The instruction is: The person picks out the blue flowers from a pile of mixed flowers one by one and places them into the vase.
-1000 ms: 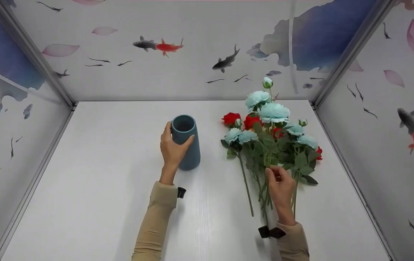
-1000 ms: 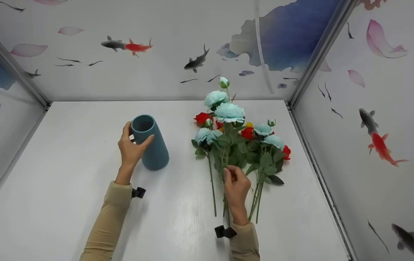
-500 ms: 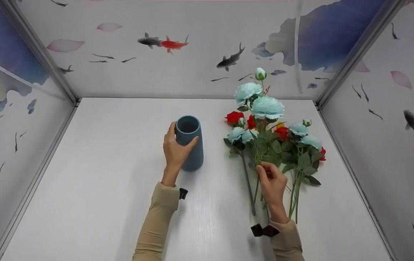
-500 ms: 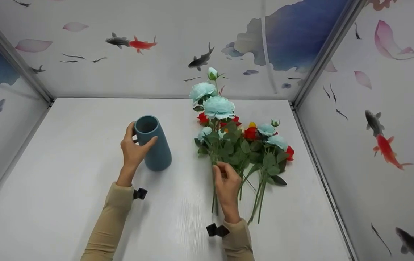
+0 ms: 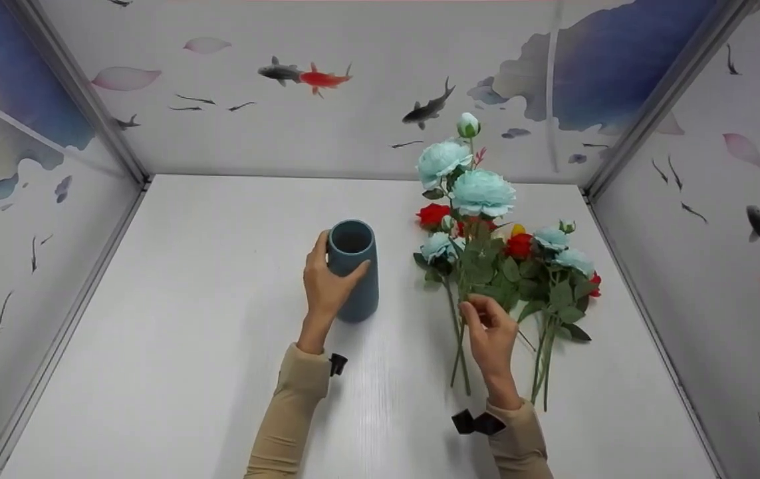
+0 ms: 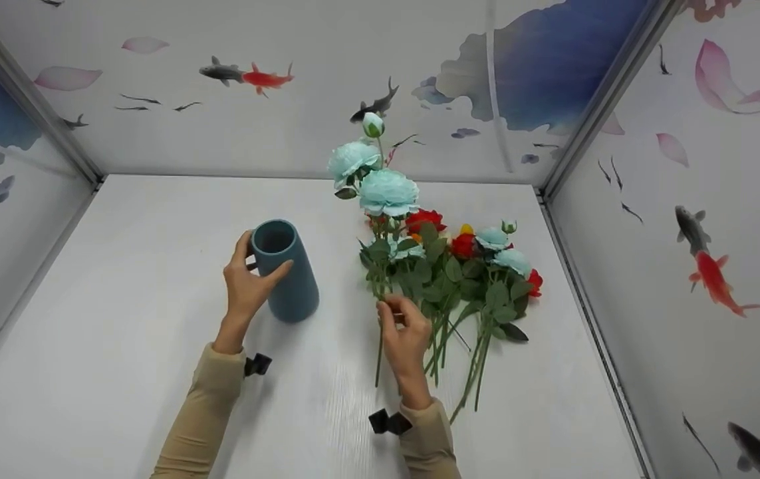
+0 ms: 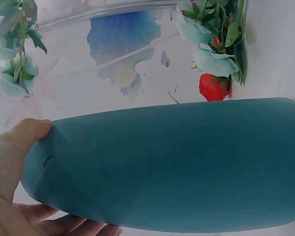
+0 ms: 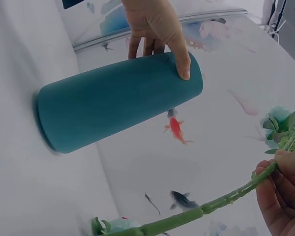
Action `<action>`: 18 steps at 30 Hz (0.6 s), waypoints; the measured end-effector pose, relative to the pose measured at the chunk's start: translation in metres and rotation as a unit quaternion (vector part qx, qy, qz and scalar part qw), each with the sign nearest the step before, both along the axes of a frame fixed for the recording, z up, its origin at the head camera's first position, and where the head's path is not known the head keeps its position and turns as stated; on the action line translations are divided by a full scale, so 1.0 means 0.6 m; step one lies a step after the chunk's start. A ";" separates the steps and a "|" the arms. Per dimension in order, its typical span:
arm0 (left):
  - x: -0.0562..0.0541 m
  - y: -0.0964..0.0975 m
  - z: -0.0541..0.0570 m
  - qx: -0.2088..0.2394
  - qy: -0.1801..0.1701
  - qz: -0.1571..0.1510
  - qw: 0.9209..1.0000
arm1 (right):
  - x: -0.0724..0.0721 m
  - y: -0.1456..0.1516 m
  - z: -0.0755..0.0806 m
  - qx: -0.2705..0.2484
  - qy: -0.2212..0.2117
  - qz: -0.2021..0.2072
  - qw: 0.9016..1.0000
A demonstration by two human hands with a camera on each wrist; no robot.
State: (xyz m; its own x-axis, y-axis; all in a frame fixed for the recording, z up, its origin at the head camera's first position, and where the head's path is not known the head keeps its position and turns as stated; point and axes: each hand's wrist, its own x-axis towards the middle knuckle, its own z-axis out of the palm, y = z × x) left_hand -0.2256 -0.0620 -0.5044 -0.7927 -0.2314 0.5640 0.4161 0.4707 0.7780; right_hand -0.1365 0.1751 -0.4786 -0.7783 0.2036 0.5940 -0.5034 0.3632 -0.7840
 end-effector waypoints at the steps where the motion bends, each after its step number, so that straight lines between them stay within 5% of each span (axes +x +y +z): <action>1: 0.001 0.000 -0.001 0.000 0.000 -0.001 1.000 | 0.000 -0.002 0.000 -0.001 0.001 0.002 1.000; 18: 0.015 0.003 -0.004 0.010 0.002 -0.001 1.000 | -0.012 -0.030 0.014 -0.041 -0.004 0.055 0.998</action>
